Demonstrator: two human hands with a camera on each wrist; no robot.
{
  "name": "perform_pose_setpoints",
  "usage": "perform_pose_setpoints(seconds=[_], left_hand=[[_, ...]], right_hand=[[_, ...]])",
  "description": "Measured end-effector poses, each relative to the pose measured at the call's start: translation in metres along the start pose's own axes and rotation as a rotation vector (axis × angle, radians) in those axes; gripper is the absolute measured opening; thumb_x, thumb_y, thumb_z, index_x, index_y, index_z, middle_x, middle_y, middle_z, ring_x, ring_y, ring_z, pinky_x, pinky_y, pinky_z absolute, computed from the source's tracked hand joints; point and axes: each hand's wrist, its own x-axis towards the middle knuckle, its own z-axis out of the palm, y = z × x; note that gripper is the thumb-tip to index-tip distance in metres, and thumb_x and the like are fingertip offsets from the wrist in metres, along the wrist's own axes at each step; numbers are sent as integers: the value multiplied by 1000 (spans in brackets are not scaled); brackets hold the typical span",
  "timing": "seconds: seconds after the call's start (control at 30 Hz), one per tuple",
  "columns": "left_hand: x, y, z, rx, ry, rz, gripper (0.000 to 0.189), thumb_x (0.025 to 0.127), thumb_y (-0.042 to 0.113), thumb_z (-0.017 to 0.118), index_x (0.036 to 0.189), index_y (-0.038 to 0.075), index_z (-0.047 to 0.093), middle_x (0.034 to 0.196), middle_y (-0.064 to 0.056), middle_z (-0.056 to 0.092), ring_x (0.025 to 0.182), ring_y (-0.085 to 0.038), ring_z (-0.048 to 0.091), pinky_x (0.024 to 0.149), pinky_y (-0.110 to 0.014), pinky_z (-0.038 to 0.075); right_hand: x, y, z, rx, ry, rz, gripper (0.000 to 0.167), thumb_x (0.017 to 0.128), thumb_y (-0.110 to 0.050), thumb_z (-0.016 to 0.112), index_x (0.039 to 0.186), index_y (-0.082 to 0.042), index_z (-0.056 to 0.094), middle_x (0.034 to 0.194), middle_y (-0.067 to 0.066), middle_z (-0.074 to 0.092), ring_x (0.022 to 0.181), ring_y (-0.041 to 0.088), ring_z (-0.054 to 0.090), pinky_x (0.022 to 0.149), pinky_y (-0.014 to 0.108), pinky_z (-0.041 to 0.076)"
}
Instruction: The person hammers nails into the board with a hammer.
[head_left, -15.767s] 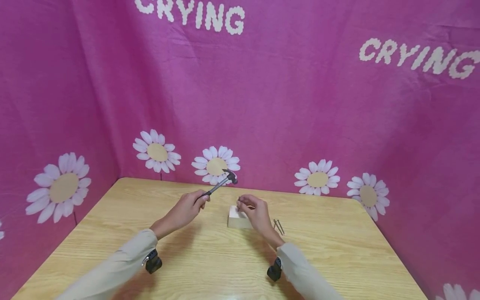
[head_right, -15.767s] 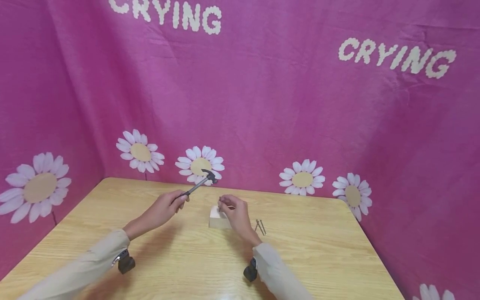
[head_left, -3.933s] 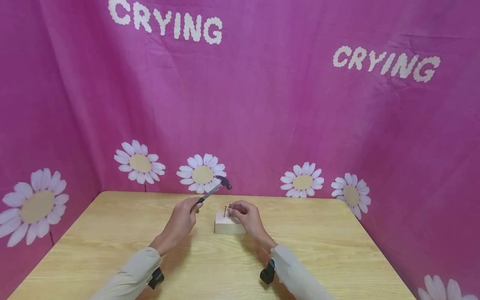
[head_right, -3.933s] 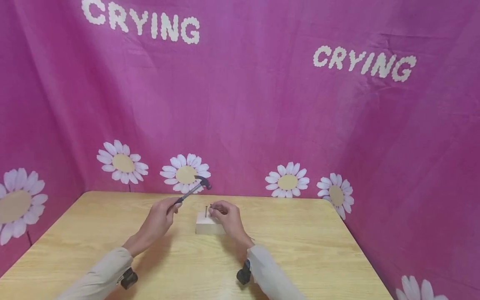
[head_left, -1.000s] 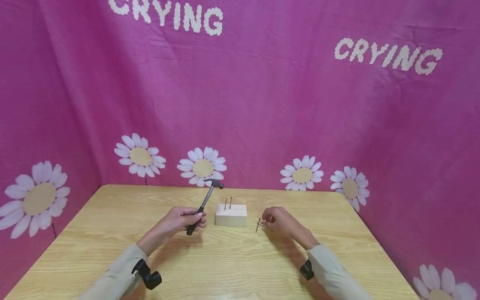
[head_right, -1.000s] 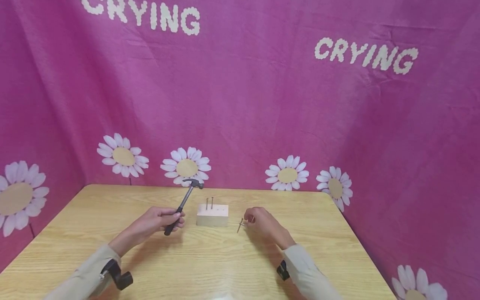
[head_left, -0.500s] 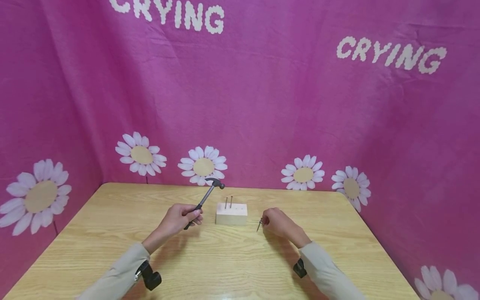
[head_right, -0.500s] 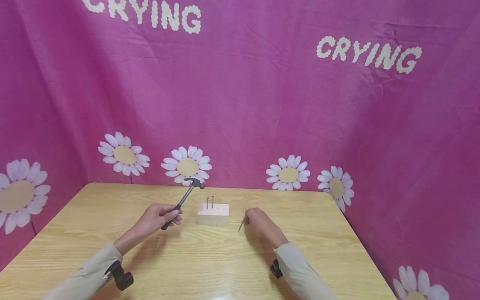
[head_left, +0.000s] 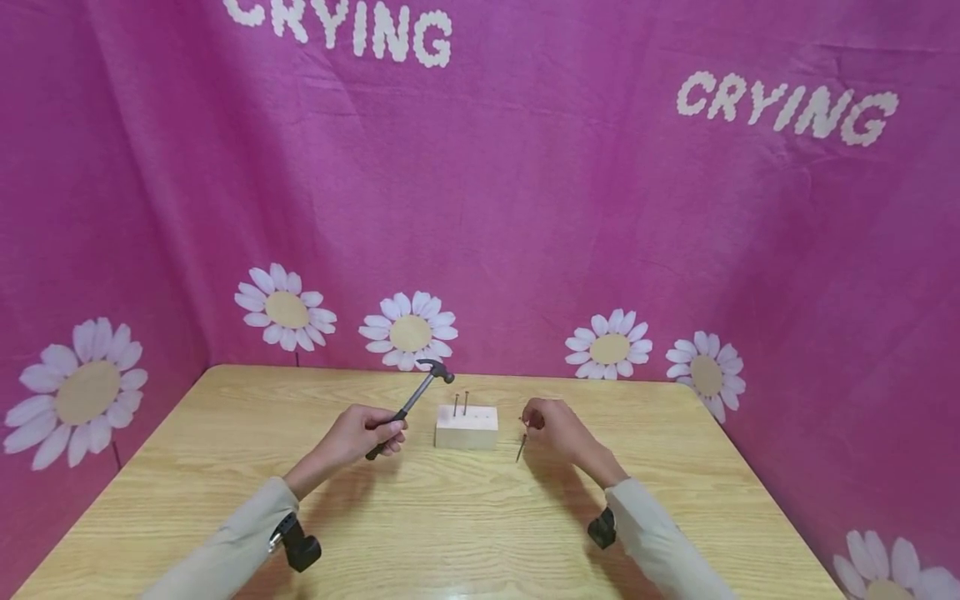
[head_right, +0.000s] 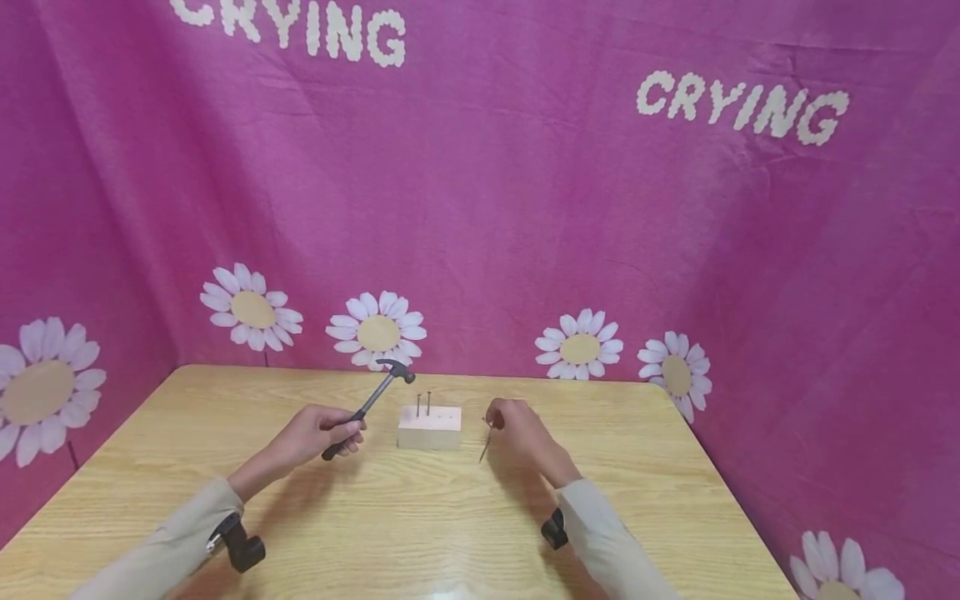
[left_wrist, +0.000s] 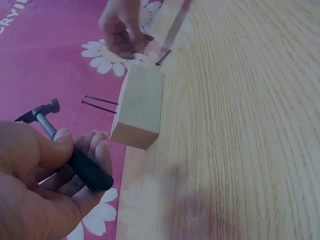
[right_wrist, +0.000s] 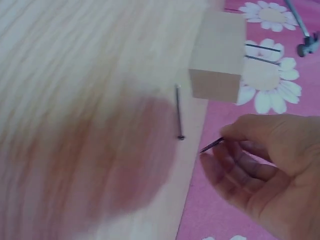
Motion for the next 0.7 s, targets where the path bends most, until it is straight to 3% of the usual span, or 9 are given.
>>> perform_pose_setpoints(seconds=[0.17, 0.4, 0.6, 0.7], left_hand=[[-1, 2, -1, -2, 8, -28, 24, 104, -1, 60, 112, -23, 65, 91, -26, 73, 73, -9, 67, 69, -26, 61], [0, 4, 3, 27, 52, -58, 22, 103, -1, 61, 110, -20, 68, 89, -22, 73, 72, -9, 66, 67, -26, 60], [0, 4, 4, 48, 24, -49, 22, 104, 2, 61, 108, -19, 69, 84, -17, 72, 70, -10, 66, 66, -27, 60], [0, 5, 4, 47, 8, -43, 23, 105, 3, 60, 108, -19, 69, 83, -14, 72, 70, -11, 66, 65, -28, 60]], right_hand=[[10, -6, -2, 182, 62, -26, 7, 91, 7, 70, 98, 6, 72, 89, 15, 75, 80, 20, 70, 73, 27, 59], [17, -17, 3, 355, 86, 26, 9, 95, 2, 70, 102, 9, 71, 95, 21, 75, 82, 24, 72, 74, 31, 62], [22, -22, 6, 479, 75, 59, 15, 100, 1, 66, 107, 14, 69, 102, 30, 72, 90, 40, 74, 83, 54, 61], [27, -25, 9, 540, 72, 63, 19, 101, 0, 65, 110, 17, 67, 105, 33, 71, 94, 44, 74, 86, 55, 60]])
